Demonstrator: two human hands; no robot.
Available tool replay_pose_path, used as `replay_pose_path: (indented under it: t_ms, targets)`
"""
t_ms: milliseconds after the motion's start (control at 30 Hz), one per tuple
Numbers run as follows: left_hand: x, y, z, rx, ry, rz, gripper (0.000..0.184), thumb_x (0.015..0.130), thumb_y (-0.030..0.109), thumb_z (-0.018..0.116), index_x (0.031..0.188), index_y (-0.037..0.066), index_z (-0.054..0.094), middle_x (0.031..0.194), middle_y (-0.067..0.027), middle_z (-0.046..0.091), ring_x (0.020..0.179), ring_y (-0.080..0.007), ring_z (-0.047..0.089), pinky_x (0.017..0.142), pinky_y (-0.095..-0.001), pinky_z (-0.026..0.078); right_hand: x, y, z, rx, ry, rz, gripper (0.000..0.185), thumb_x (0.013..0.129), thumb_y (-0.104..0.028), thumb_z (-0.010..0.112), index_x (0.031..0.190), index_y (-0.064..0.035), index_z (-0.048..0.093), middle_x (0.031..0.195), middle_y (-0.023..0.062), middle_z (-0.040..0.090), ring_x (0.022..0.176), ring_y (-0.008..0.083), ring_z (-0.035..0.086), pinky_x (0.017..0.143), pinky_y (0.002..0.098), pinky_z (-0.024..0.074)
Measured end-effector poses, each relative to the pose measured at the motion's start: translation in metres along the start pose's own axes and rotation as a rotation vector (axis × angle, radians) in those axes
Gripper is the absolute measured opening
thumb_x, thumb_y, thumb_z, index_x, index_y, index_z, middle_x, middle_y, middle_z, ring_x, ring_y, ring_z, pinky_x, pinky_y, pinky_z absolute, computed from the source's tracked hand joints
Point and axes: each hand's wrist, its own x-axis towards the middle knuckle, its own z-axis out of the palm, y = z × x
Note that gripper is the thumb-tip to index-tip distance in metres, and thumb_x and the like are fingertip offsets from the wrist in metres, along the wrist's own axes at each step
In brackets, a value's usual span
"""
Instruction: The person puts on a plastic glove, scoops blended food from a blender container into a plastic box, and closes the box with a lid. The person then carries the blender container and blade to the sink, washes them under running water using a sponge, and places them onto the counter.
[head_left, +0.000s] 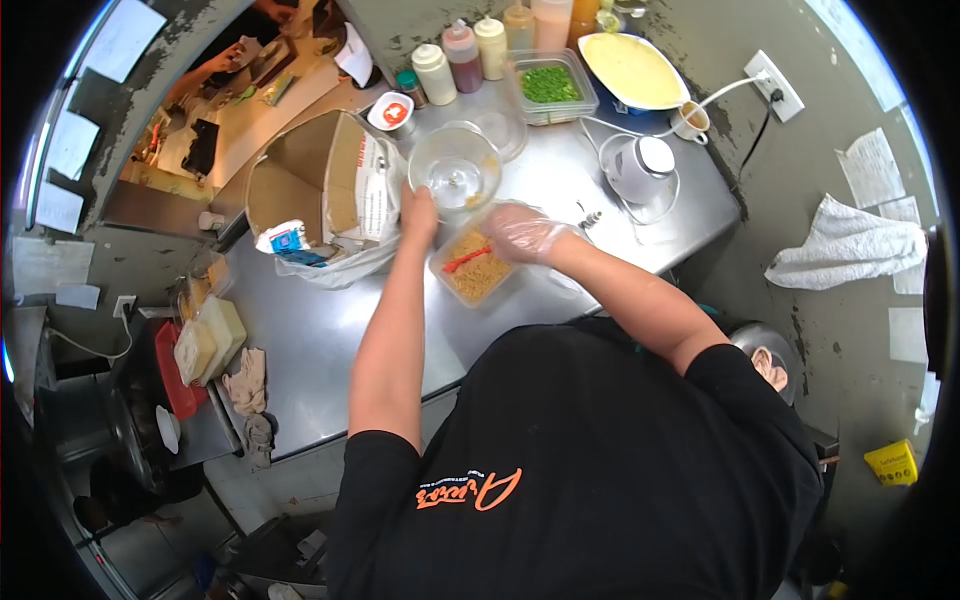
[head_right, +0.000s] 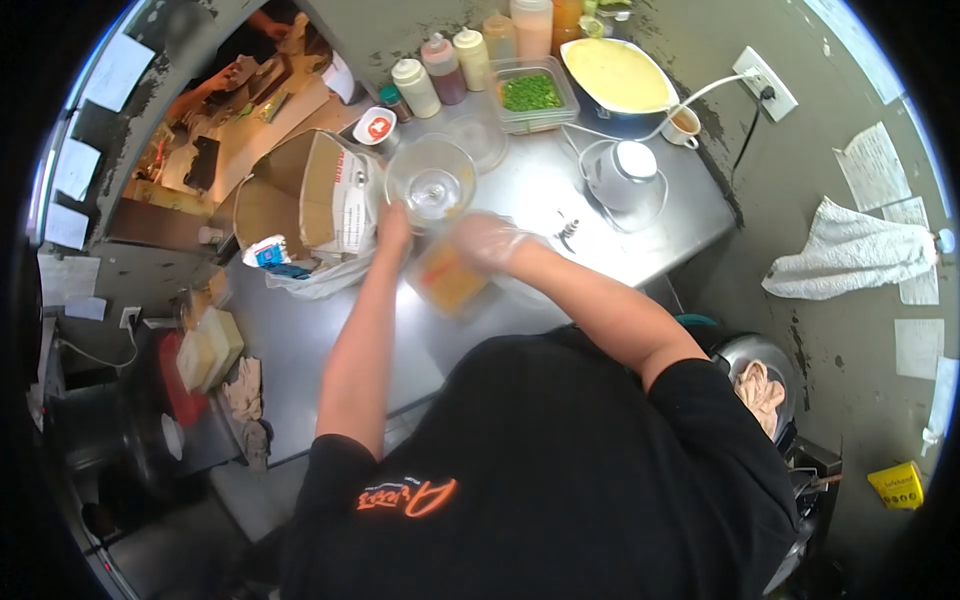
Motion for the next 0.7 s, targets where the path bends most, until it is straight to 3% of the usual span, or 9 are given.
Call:
replay_pose_path:
  t_ms: [133,233,267,367,467,533,667,700]
  targets:
    - [-0.036,0.036,0.003,0.141,0.050,0.169,0.058,0.080,0.007,0.037,0.136,-0.004,0.037,0.133,-0.0252,0.045,0.127,-0.0344,0.042,0.109,-0.0366,0.029,-0.003,0.018,-0.005,-0.163,0.089,-0.110,0.017,0.074,-0.008,0.053,0.082,-0.0002,0.066,0.082,0.0223,0.063,0.085,0.0380,0.061,0.080,0.0434,0.0482]
    - [-0.034,0.034,0.006,0.275,0.017,0.282,0.059,0.079,0.007,0.040,0.137,-0.005,0.035,0.135,-0.0259,0.043,0.129,-0.0357,0.039,0.110,-0.0377,0.028,0.025,0.034,0.001,0.012,0.662,-0.156,0.016,0.076,-0.007,0.054,0.076,0.0029,0.066,0.079,0.0233,0.064,0.083,0.0382,0.064,0.073,0.0452,0.0496]
    - [-0.033,0.033,0.008,0.286,0.004,0.306,0.060,0.079,0.007,0.040,0.137,-0.005,0.035,0.135,-0.0262,0.043,0.129,-0.0363,0.039,0.110,-0.0382,0.028,0.036,0.036,-0.002,-0.015,0.612,-0.125,0.018,0.077,-0.006,0.052,0.079,0.0048,0.066,0.081,0.0249,0.064,0.083,0.0388,0.064,0.074,0.0443,0.0497]
    - [-0.031,0.034,0.012,0.325,-0.053,0.378,0.060,0.079,0.005,0.042,0.137,-0.005,0.034,0.136,-0.0267,0.041,0.129,-0.0377,0.038,0.110,-0.0393,0.029,0.074,0.048,0.003,-0.127,0.043,0.038,0.018,0.076,-0.007,0.052,0.079,0.0034,0.066,0.082,0.0256,0.064,0.080,0.0385,0.063,0.073,0.0439,0.0491]
    - [-0.031,0.038,0.013,0.353,-0.058,0.423,0.059,0.080,0.004,0.042,0.137,-0.005,0.034,0.137,-0.0267,0.041,0.128,-0.0384,0.039,0.109,-0.0395,0.031,0.102,0.067,0.042,-0.014,0.012,-0.154,0.018,0.074,-0.009,0.054,0.080,0.0021,0.067,0.083,0.0247,0.064,0.077,0.0374,0.063,0.070,0.0424,0.0486]
    - [-0.032,0.035,0.014,0.365,-0.016,0.433,0.057,0.080,0.003,0.043,0.137,-0.005,0.035,0.136,-0.0269,0.042,0.127,-0.0390,0.040,0.108,-0.0397,0.032,0.094,0.052,0.020,0.032,-0.037,-0.157,0.018,0.075,-0.010,0.057,0.083,0.0004,0.068,0.082,0.0211,0.066,0.074,0.0335,0.063,0.069,0.0395,0.0491]
    - [-0.019,0.028,0.017,0.311,0.101,0.237,0.052,0.083,0.007,0.043,0.134,-0.004,0.039,0.128,-0.0288,0.049,0.118,-0.0419,0.048,0.103,-0.0412,0.036,0.078,0.039,-0.013,0.187,-0.034,-0.147,0.016,0.075,-0.011,0.059,0.084,-0.0022,0.070,0.078,0.0145,0.068,0.070,0.0224,0.064,0.066,0.0349,0.0495]
    - [-0.020,0.038,0.017,0.279,0.106,0.166,0.051,0.083,0.008,0.043,0.133,-0.003,0.040,0.125,-0.0293,0.051,0.115,-0.0427,0.050,0.103,-0.0417,0.037,0.071,0.036,-0.021,0.380,-0.082,-0.100,0.016,0.075,-0.011,0.059,0.083,-0.0031,0.070,0.077,0.0129,0.068,0.071,0.0200,0.063,0.066,0.0342,0.0496]
